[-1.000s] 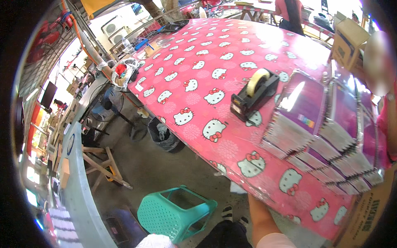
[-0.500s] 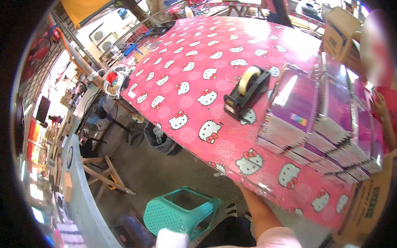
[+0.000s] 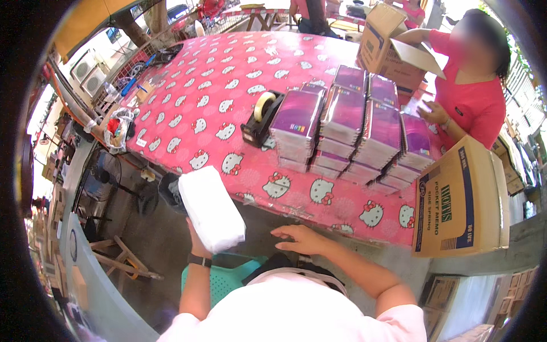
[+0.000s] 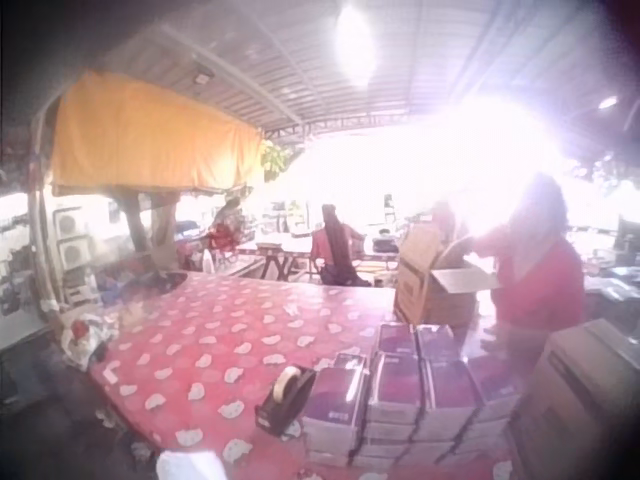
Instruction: The person unpacks a white-wrapped item to reveal a black hairbrush, then opens a cardboard box containing colorful notebooks. They remove several notebooks, place them on the table, and handle them individually. The person also handles a clear plastic sheet and a blue pen.
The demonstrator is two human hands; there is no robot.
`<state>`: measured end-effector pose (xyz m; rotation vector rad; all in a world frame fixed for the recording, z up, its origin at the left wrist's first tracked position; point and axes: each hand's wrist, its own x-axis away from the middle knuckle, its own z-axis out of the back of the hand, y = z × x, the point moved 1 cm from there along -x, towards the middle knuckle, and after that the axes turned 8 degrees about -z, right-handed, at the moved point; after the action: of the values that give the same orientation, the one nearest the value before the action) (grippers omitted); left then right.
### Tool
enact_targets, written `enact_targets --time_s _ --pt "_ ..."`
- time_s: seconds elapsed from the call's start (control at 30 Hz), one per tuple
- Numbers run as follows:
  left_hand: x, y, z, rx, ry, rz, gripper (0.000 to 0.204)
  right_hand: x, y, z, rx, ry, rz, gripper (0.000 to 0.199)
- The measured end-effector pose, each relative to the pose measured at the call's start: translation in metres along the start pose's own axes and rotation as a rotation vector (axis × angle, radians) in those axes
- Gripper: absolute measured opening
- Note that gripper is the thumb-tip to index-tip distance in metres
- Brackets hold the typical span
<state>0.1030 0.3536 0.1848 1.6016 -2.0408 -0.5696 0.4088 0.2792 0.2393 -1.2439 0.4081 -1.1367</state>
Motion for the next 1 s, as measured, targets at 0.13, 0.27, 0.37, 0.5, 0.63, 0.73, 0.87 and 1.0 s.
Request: enact_targets --time_s 0.13,0.27,0.37,0.5,0.63,0.73,0.87,1.0 --pt "-0.075 0.020 -0.049 -0.194 0.006 -0.032 0.072 0.034 0.027 0.046 0.042 -0.072 -0.029 0.043" --pt "-0.159 0.053 -0.064 -0.440 -0.012 -0.225 0.055 0.002 0.015 0.060 -0.001 -0.038 -0.084 0.041" --pt "-0.242 0.074 -0.029 -0.883 -0.080 -0.370 0.051 -0.074 -0.021 0.059 0.050 0.079 -0.050 0.042" --pt "-0.323 0.058 -0.006 -0.697 -0.162 -0.003 0.067 -0.209 -0.046 0.061 0.036 0.553 0.171 0.053" --pt "-0.359 0.040 0.011 -0.673 -0.134 -0.015 0.069 -0.334 -0.056 0.082 0.139 1.009 0.169 0.063" --pt "-0.361 0.062 -0.003 -0.672 -0.290 0.129 0.074 -0.369 -0.052 0.088 -0.105 1.011 -0.033 0.067" --pt "-0.377 0.082 -0.004 -0.587 -0.344 0.268 0.082 -0.382 -0.052 0.104 -0.715 0.872 -0.071 0.075" --pt "-0.388 0.079 -0.004 -0.674 -0.450 0.188 0.086 -0.398 -0.066 0.096 -0.704 0.937 -0.107 0.085"
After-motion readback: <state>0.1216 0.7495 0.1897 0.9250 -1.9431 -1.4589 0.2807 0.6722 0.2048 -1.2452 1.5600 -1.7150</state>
